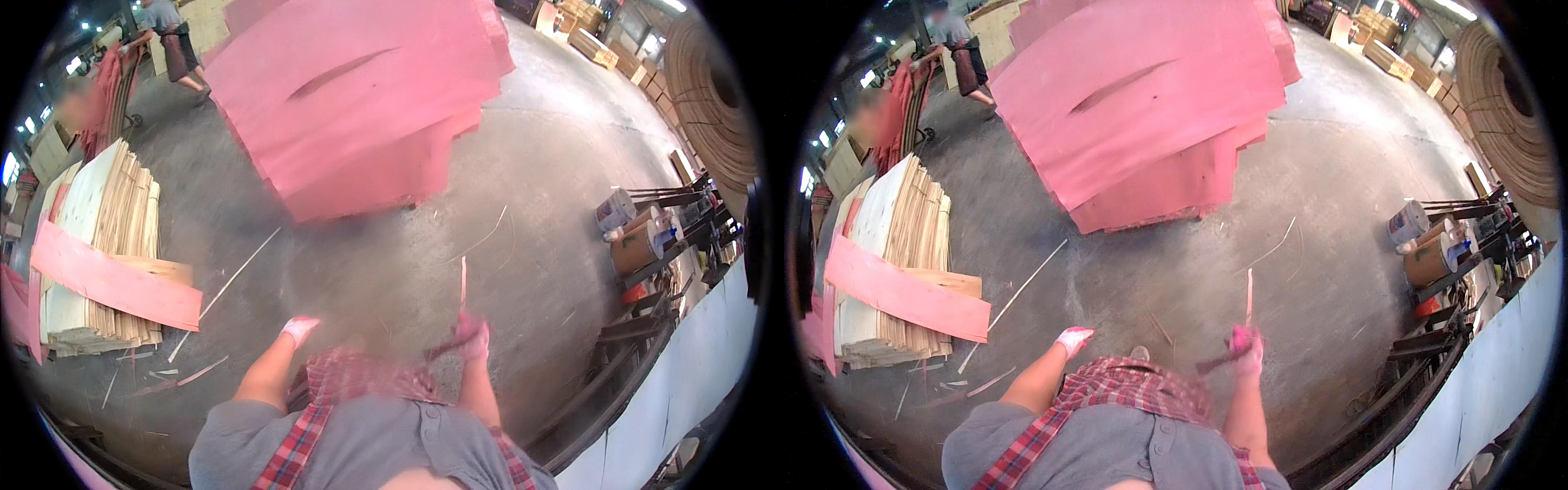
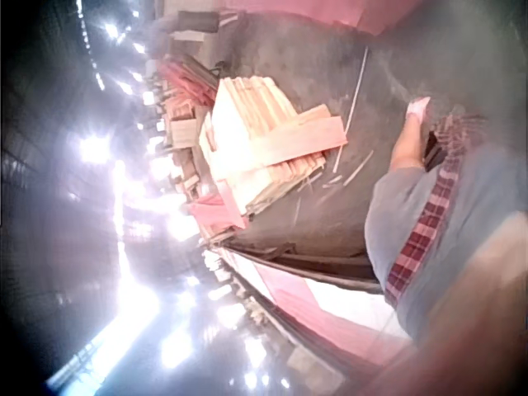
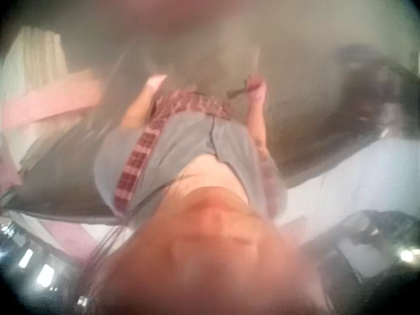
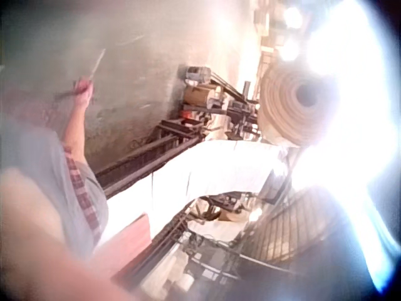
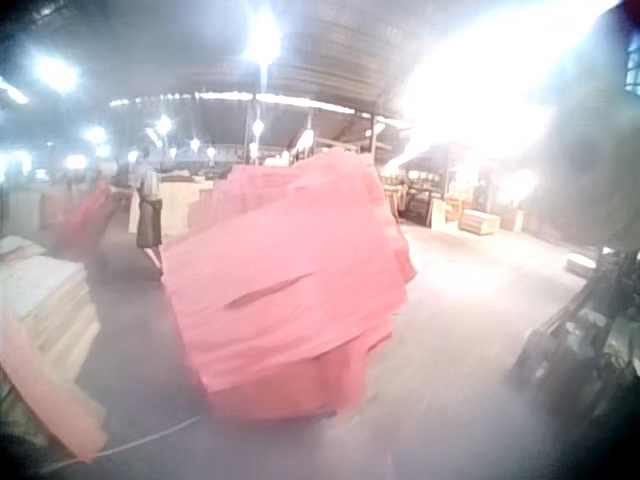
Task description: The person applies thin sheets of wood veneer onto a large surface by hand, smoothing them down and removing excess strips.
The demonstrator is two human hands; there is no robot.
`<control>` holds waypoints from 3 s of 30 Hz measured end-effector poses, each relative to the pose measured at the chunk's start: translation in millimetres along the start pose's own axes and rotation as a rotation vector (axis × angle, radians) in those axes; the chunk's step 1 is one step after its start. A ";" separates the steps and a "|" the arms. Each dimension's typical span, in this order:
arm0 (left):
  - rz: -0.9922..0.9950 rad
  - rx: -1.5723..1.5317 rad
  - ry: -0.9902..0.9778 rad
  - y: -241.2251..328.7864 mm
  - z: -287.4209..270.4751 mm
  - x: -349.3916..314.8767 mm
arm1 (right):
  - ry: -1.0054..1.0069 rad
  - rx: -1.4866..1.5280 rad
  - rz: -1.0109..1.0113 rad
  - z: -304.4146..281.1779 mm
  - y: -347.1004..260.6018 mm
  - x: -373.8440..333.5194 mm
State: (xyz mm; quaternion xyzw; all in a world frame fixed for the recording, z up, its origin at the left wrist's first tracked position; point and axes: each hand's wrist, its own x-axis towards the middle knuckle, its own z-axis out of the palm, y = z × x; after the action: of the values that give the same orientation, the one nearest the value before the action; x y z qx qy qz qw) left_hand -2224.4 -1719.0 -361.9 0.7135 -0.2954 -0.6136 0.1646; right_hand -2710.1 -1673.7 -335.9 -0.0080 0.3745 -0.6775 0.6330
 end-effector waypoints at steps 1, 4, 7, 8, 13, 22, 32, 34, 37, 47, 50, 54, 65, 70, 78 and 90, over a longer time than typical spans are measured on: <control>-0.014 0.074 0.042 0.5 -10.1 14.2 | 0.062 -0.004 0.032 35.0 2.9 23.8; -0.144 0.034 0.090 7.0 -30.9 30.5 | 0.098 -0.079 0.041 142.5 -0.2 82.5; -0.132 -0.164 0.127 22.8 -20.8 56.4 | 0.007 -0.123 0.078 180.9 -11.2 160.3; -0.117 -0.251 0.133 36.0 -15.4 54.2 | -0.004 -0.153 0.081 182.9 -15.3 197.9; -0.234 -0.449 0.365 34.7 9.8 61.3 | -0.037 -0.218 0.185 238.3 -21.7 398.1; -0.406 -0.928 0.353 191.0 123.1 35.4 | 0.051 -0.265 0.350 370.2 18.3 668.1; 0.028 -1.308 0.007 377.0 155.8 196.5 | -0.388 -0.534 0.471 408.5 -8.4 645.3; -0.073 -1.389 -0.045 390.6 170.3 225.4 | -0.461 -0.534 0.500 416.6 -15.4 638.5; -0.050 -1.329 0.014 416.8 168.3 232.5 | -0.283 -0.424 0.413 422.0 -7.2 652.7; -0.200 -1.347 0.364 298.0 170.2 187.3 | 0.073 -0.291 0.337 418.1 43.2 728.3; -0.247 -1.373 0.392 285.9 181.0 182.2 | -0.050 -0.366 0.344 397.7 30.9 708.4; -0.063 -1.453 0.189 322.9 190.5 204.0 | -0.455 -0.656 0.344 386.7 -4.2 653.7; 0.600 -1.969 0.156 514.8 88.2 258.3 | -0.616 -0.936 -0.125 478.1 -57.0 432.4; 1.007 -1.532 0.265 483.6 78.6 179.4 | -1.049 -1.232 0.141 451.0 -86.8 404.7; 0.911 -1.491 0.310 423.4 102.1 -48.6 | -0.775 -1.146 0.329 353.7 -85.5 310.7; 1.213 -1.628 0.355 229.7 30.4 -227.4 | -0.821 -0.833 0.477 360.3 37.7 126.2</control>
State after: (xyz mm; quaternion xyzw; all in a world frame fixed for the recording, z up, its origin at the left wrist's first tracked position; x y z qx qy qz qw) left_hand -2320.9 -1750.5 -53.6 0.1970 -0.0720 -0.3270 0.9215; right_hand -2528.4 -1958.7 -154.6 -0.4294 0.3250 -0.2570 0.8024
